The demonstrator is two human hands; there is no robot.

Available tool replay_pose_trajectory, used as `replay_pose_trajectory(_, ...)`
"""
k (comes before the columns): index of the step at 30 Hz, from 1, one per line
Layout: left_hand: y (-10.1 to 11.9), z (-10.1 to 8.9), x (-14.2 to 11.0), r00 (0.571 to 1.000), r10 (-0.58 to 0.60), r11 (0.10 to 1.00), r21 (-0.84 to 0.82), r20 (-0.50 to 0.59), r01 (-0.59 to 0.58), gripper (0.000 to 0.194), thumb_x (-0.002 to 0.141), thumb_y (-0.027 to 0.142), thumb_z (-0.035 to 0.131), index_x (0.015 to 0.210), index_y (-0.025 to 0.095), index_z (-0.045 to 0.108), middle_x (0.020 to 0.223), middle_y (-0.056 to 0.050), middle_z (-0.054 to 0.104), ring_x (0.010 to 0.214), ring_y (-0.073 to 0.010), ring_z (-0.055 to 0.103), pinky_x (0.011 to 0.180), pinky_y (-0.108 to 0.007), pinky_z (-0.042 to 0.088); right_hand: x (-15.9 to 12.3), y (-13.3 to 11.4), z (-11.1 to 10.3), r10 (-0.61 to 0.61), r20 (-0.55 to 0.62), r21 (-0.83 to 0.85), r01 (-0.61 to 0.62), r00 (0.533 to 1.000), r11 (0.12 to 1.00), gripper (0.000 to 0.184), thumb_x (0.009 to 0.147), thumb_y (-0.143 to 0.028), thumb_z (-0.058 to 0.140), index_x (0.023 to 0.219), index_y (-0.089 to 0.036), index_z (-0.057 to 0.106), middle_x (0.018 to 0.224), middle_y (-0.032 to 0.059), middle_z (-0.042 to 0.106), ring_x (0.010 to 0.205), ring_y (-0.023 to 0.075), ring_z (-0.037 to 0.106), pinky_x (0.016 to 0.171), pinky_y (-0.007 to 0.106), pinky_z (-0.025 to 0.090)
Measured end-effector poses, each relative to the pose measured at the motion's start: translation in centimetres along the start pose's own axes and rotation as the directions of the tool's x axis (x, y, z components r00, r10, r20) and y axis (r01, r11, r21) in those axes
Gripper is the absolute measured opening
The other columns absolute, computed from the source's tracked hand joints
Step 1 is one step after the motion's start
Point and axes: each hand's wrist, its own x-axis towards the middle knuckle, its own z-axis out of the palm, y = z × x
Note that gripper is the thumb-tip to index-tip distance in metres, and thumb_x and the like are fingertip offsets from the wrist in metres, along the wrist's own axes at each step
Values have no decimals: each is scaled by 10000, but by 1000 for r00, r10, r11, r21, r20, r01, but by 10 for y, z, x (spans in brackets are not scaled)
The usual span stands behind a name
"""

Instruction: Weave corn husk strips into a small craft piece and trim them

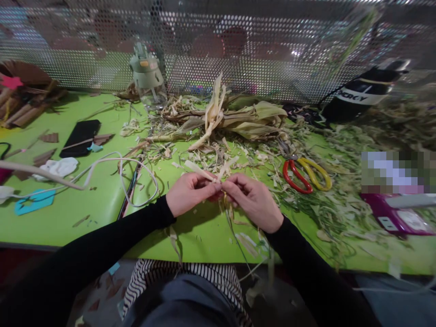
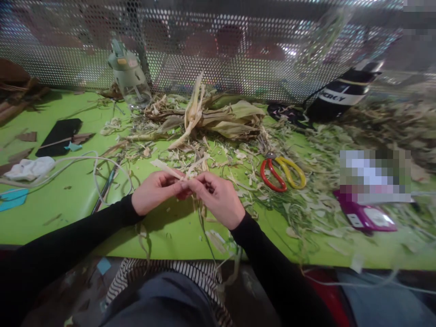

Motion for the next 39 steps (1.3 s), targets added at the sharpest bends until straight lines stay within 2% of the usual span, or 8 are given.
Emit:
replay_pose_trajectory(6,7,-6,2,1000,-17,1000,-14,-15,16,355,663,385,763,802,94,615,663,-27,690,599,-104,645,604,-232,531,0,-5,-10,-37,-15,-47,36,999,998,314,868,-442,554,676,-193,538,521,-57,421,445,76,359,435,224,291)
replay_pose_trajectory(15,10,-9,2,999,-20,999,-44,27,22,284,709,292,736,867,108,589,673,-10,688,596,-88,640,612,-221,528,0,-6,-20,-69,5,-110,70,998,992,303,868,-404,562,646,-201,530,516,-45,455,449,85,380,434,234,298)
replay_pose_trajectory(18,9,-8,1,999,0,1000,30,40,-1,292,730,291,715,920,113,582,684,-12,675,619,-93,636,624,-225,519,1,-4,-18,-199,-128,-244,164,971,956,198,849,-391,597,779,-206,598,697,5,582,598,128,495,542,266,398)
replay_pose_trajectory(20,6,-5,0,997,26,994,103,69,-33,266,758,309,681,913,109,597,687,-16,658,613,-92,618,617,-226,507,1,-3,-14,-337,-219,-357,246,916,901,169,855,-375,589,903,-217,625,854,42,618,759,174,539,657,313,438)
replay_pose_trajectory(24,-5,2,-2,987,42,931,354,153,-94,228,807,323,586,711,117,601,577,20,550,513,-62,487,515,-196,402,2,-3,-3,-479,-113,-480,375,870,793,183,853,-355,590,963,-236,675,928,55,606,900,218,530,797,398,421)
replay_pose_trajectory(28,-11,5,-4,989,13,848,523,146,-89,204,787,271,578,636,133,571,517,54,444,490,-53,378,490,-191,313,1,-3,3,-476,-79,-470,389,876,793,65,804,-285,654,803,-227,684,895,43,610,889,211,542,840,415,405)
replay_pose_trajectory(33,-4,6,-5,984,38,863,491,176,-121,326,866,378,489,699,128,616,600,-2,574,558,-87,485,571,-215,395,1,-3,-1,-384,-148,-316,325,911,892,77,817,-271,626,764,-222,653,949,48,621,939,220,562,866,420,416)
replay_pose_trajectory(39,-7,10,-7,972,-77,876,481,222,-41,319,848,367,510,669,125,615,597,-8,601,534,-85,505,535,-198,388,3,-1,2,-349,-106,-246,316,931,916,96,827,-268,611,746,-224,637,1079,52,622,1047,235,554,932,442,401)
